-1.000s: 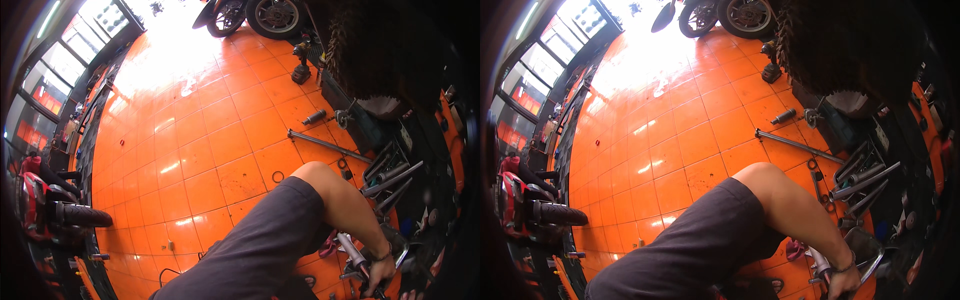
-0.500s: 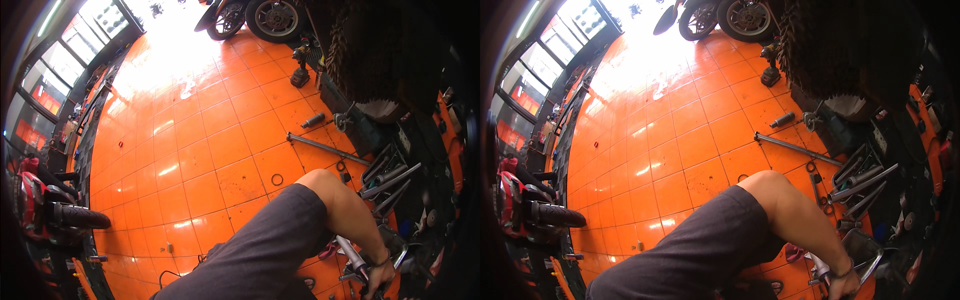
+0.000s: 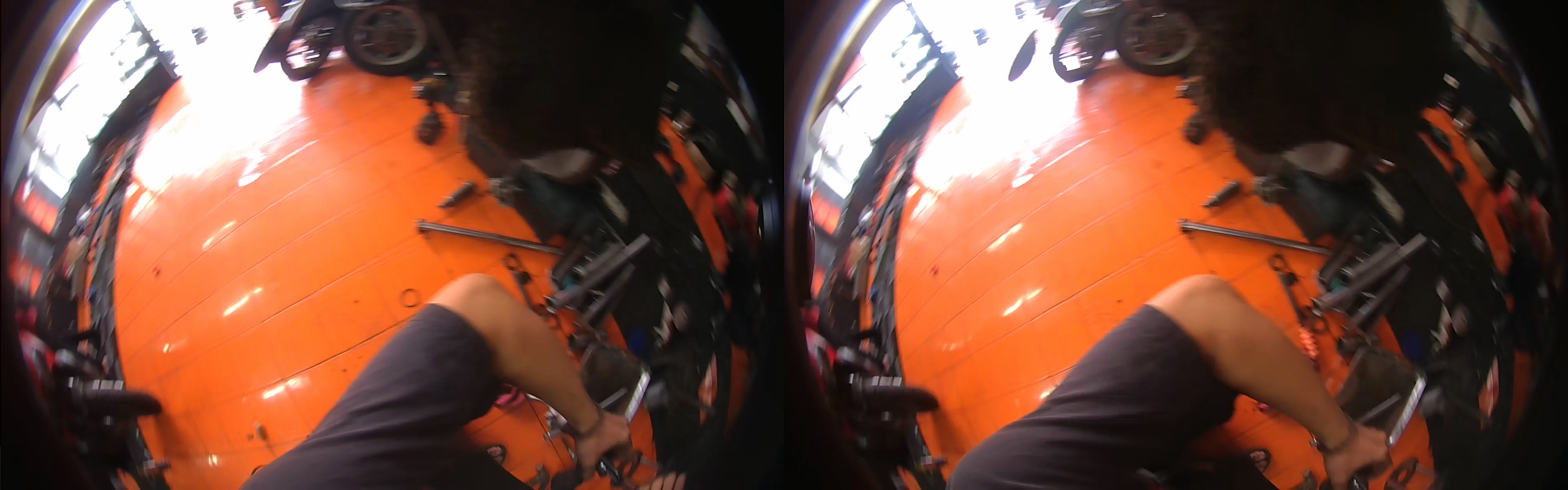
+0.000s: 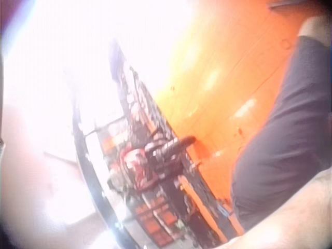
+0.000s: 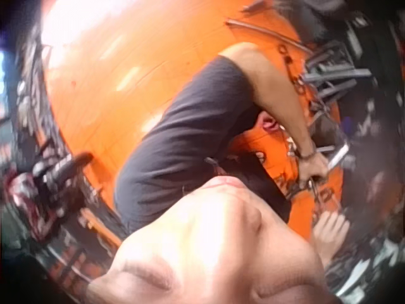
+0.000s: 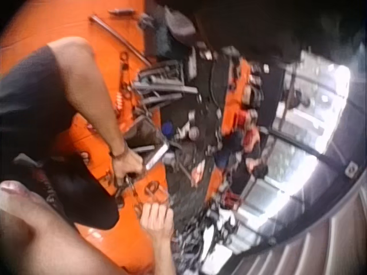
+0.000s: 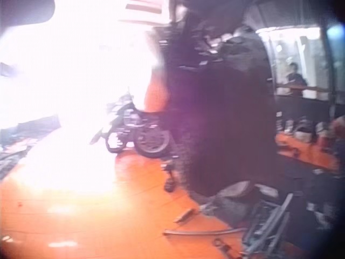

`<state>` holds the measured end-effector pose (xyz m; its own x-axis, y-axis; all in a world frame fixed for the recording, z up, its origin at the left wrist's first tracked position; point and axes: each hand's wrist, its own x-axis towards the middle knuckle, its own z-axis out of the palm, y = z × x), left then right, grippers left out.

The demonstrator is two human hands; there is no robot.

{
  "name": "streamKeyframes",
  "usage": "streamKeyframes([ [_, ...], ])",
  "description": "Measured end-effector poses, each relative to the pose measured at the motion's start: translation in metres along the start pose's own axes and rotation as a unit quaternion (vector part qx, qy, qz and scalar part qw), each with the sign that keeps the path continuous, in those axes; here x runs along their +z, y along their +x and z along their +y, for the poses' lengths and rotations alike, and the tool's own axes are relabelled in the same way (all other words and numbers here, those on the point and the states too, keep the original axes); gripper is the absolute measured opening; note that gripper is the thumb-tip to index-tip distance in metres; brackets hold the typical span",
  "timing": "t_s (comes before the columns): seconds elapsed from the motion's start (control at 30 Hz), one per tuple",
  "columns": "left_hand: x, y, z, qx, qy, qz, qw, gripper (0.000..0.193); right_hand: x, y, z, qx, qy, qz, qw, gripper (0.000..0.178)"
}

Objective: The person disassembles motorcycle fork components by hand, cleans them with a cloth, and then uses a compression tool and a screwdriver to work on the internal mechanisms.

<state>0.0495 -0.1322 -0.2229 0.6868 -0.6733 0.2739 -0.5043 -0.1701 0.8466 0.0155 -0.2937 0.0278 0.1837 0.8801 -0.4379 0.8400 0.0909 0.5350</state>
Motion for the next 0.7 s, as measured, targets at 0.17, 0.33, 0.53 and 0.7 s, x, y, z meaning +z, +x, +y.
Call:
streamKeyframes([
  [0.17,-0.047,-0.025,0.047,-0.057,-0.009,0.038,0.998,0.053,0.036,-0.005,0.005,0.036,-0.021,0.15,0.988,0.062],
  [0.33,-0.042,-0.01,0.042,-0.062,0.004,0.16,0.985,0.055,-0.024,0.038,0.016,0.294,0.272,-0.074,0.913,0.048],
  [0.53,-0.052,-0.017,0.032,-0.06,-0.008,0.108,0.992,0.041,-0.01,0.029,0.026,0.317,0.448,-0.018,0.836,0.026],
  [0.7,-0.069,-0.01,0.024,0.006,-0.077,0.024,0.997,0.038,-0.004,0.01,0.044,0.014,0.002,0.088,0.996,0.045],
])
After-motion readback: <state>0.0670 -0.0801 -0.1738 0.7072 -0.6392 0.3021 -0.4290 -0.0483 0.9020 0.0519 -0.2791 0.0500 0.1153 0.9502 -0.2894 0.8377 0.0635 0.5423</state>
